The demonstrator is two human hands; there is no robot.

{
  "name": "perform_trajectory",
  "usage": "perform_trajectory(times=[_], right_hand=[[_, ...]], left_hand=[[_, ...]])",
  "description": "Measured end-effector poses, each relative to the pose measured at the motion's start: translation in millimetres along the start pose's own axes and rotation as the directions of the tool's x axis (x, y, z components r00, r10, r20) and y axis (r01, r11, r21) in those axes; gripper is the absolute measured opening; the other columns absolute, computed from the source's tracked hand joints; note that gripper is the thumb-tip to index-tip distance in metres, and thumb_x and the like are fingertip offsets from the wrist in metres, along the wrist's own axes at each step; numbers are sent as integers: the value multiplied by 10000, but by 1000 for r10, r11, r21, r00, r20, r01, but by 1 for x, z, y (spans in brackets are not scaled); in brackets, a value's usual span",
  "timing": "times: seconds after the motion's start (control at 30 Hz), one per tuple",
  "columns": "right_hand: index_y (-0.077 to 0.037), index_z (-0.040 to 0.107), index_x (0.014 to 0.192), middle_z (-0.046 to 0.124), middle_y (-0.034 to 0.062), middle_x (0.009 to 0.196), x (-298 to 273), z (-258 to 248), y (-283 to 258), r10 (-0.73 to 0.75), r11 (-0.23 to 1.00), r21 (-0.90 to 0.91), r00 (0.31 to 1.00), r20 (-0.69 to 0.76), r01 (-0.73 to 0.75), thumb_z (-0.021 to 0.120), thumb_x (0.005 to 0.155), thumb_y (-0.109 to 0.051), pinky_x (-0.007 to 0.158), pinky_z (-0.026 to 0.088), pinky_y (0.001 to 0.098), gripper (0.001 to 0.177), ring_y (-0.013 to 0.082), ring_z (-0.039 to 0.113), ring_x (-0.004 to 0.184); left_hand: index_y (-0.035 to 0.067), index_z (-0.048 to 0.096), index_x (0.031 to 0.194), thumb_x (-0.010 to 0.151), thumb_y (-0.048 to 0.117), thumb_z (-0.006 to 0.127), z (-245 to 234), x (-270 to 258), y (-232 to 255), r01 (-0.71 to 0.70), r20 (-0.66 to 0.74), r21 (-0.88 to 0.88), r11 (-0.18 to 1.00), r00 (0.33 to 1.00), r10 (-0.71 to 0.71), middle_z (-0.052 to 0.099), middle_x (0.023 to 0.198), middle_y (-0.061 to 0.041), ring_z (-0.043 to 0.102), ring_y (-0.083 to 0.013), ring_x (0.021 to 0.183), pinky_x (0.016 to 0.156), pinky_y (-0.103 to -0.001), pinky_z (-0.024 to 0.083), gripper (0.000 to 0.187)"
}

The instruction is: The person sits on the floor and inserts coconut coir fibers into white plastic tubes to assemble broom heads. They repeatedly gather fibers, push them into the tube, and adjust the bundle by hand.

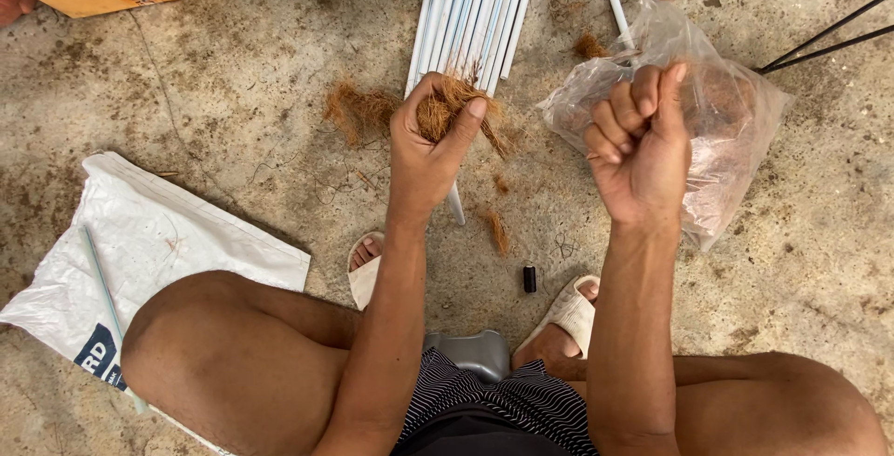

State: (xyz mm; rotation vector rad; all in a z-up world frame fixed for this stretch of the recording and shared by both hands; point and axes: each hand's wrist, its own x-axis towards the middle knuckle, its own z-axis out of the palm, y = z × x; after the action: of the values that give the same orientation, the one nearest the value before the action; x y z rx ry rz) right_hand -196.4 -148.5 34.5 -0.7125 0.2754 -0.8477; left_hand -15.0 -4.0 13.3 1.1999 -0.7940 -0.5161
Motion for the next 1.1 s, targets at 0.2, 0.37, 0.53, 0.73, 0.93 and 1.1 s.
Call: perform_trajectory(times=[0.2, 0.37, 0.53, 0.73, 0.93, 1.1], right_hand=[[-117, 551, 762, 601, 41, 867, 0, 33, -6, 164, 986, 27, 986, 31, -165, 554, 901, -688, 790, 566, 345, 588, 178, 594, 858], [-115, 626, 1084, 675, 44, 1139, -2, 51, 1, -70, 784, -612, 994, 80, 105, 699, 957, -494, 906, 576, 376, 407, 186, 629, 1064], [-65, 616, 1249, 676, 44, 1050, -12, 56, 15, -38, 638, -742, 971, 235, 204, 759, 957, -260, 788, 578, 340, 379, 154, 635, 894], [-44, 622, 1159, 692, 63, 1008, -18, 70, 27, -258, 523, -766, 926, 275, 373, 737, 1027, -69, 775, 588, 324, 176, 158, 674, 896], [-88, 580, 1013, 673, 68, 964, -18, 62, 17, -290, 724, -637, 955, 65, 264, 683, 1047, -13, 741, 604, 293, 132, 158, 663, 853], [-152, 434, 868, 568, 59, 826, 5, -6, 10, -172, 811, -582, 976, -133, 64, 717, 1046, 30, 584, 447, 225, 381, 142, 494, 691]], left_hand=[[82, 690, 1042, 980, 261, 738, 3, -2, 4, 13, 5, -44, 999, 1000, -12, 732, 876, -19, 690, -102, 731, 650, -282, 580, 195], [53, 668, 1121, 949, 254, 762, 9, -3, -2, 36, 7, 29, 999, 999, -36, 724, 943, -71, 698, -128, 780, 740, -322, 626, 281], [31, 649, 1180, 941, 197, 761, 15, -6, -8, -6, 54, 43, 999, 999, 4, 716, 1085, -110, 726, -171, 942, 846, -384, 659, 312], [52, 679, 1097, 961, 107, 785, 27, -10, -11, -44, 92, 127, 991, 995, 33, 755, 1006, -106, 762, -197, 955, 908, -399, 671, 181], [74, 630, 1275, 949, 150, 795, 36, -9, 5, -199, 130, 130, 971, 975, 182, 684, 1107, -101, 659, -178, 1035, 895, -356, 583, 373], [101, 590, 1426, 976, 261, 755, 22, -11, 31, 34, 48, -16, 999, 998, -33, 515, 656, 56, 414, 10, 501, 439, -184, 334, 505]])
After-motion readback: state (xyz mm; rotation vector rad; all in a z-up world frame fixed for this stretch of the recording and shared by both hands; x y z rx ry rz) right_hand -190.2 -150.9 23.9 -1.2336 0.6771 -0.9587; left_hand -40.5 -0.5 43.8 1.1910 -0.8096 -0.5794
